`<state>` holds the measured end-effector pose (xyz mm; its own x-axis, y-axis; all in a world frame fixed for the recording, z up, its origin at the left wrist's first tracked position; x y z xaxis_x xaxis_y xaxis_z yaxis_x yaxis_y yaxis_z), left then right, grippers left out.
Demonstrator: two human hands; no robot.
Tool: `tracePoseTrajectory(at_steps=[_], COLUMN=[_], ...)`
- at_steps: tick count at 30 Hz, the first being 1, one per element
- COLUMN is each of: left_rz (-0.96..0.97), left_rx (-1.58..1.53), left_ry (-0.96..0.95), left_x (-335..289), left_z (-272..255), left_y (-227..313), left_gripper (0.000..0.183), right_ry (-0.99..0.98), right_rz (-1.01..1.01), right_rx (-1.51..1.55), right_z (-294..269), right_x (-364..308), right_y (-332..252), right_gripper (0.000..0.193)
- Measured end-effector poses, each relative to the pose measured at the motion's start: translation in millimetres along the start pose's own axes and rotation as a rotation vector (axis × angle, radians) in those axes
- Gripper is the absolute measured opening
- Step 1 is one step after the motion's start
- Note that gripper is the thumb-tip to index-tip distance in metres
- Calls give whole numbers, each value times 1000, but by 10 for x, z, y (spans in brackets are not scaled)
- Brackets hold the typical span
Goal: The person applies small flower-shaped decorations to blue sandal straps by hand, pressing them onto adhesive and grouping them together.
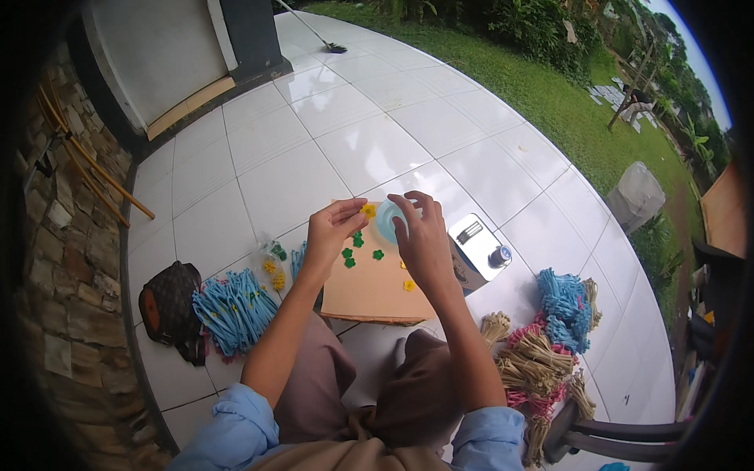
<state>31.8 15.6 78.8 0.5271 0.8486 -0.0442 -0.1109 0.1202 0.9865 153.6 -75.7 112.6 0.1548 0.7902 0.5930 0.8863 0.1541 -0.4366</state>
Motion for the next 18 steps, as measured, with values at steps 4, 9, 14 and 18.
tracePoseTrajectory(at_steps=[4,9,14,18], left_rz=[107,98,190,210], left_rx=[-94,-70,-68,-65], left_ry=[57,95,134,145], left_x=[-227,-435,-538,-550], left_z=[21,-19,-75,-109], left_y=[260,286,377,388], left_gripper=[24,24,25,25], right_ry=[142,200,195,188], right_rz=[-124,-163,-195,-211], right_rx=[-166,-266,-288,-292], right_z=[-202,-239,-178,-133], right_x=[-71,-115,-123,-118], right_y=[-593,-724,-820,-840], right_gripper=[39,41,40,40])
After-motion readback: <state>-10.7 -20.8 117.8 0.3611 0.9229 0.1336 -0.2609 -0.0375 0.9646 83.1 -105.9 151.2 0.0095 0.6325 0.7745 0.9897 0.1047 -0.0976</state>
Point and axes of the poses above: each hand's wrist, its own x-axis towards the middle knuckle, its own z-axis out of the palm, y = z × x, the point moved 3 cm from there along x, towards the middle knuckle, and after that the axes turned 7 degrees about -z, right-handed, at the moved point
